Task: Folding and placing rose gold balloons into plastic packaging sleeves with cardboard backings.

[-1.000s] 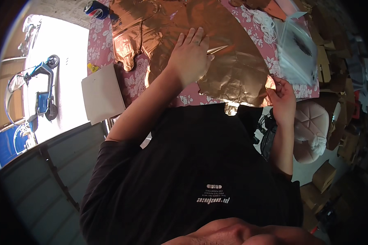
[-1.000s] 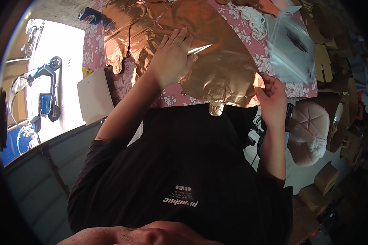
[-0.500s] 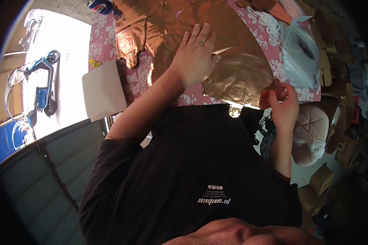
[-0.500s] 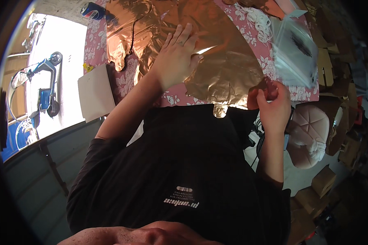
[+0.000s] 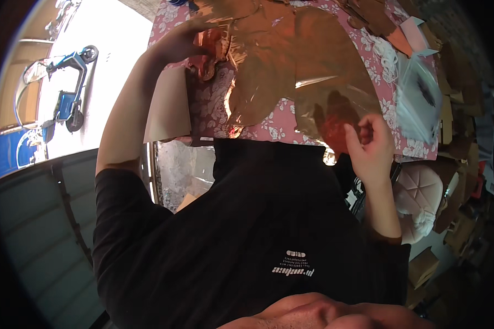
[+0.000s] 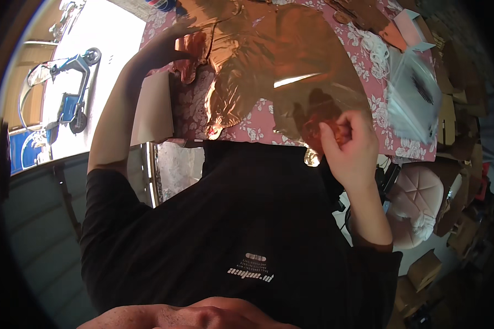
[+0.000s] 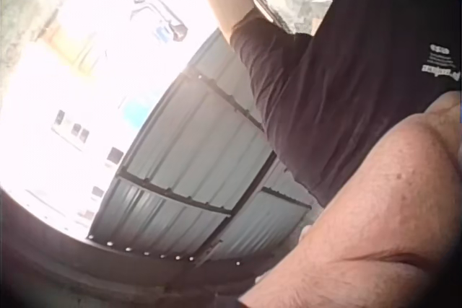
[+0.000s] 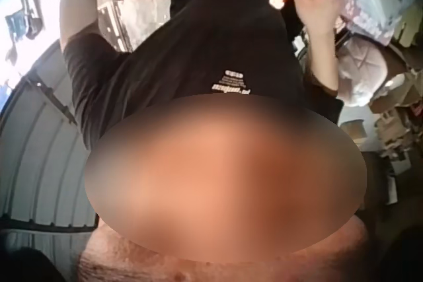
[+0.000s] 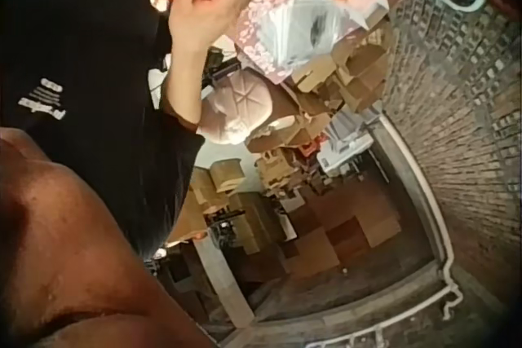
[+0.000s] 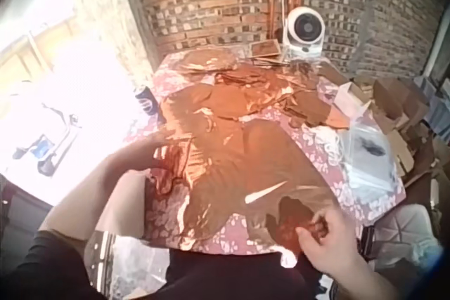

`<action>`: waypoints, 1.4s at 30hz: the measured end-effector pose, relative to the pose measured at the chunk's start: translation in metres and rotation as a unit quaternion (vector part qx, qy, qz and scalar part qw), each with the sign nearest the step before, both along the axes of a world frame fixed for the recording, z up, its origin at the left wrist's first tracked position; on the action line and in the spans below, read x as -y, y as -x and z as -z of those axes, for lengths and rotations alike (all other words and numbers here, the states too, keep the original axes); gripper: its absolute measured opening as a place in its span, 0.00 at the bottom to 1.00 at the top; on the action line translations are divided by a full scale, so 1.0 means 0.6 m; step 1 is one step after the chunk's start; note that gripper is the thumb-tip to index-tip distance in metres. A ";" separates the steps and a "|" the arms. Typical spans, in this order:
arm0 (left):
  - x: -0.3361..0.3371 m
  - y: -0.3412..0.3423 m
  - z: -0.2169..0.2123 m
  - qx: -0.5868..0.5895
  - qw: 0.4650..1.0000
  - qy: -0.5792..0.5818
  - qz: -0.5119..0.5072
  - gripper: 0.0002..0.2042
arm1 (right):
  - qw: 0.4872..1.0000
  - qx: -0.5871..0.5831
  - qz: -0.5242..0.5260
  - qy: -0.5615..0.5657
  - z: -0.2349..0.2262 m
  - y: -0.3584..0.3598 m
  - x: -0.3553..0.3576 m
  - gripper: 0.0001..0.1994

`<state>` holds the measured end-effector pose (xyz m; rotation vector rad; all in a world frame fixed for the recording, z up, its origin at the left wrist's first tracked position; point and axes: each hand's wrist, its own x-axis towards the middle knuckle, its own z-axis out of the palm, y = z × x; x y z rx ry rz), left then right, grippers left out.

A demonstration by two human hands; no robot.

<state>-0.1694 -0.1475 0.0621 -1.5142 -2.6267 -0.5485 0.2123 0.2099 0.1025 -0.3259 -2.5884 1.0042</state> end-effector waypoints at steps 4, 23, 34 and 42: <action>0.011 0.052 0.034 0.138 0.988 0.023 0.069 0.19 | 0.997 0.037 -0.050 0.040 -0.025 0.069 0.043 0.13; -0.068 0.020 -0.027 0.007 0.987 0.085 -0.136 0.07 | 0.924 -0.156 -0.287 -0.198 0.084 0.469 0.217 0.14; -0.025 0.062 -0.042 0.096 0.994 -0.018 -0.052 0.13 | 0.914 -0.005 -0.295 -0.278 0.088 0.505 0.280 0.08; 0.030 -0.004 -0.085 0.167 0.976 -0.138 -0.026 0.16 | 0.968 0.041 -0.234 0.075 -0.006 0.516 0.264 0.14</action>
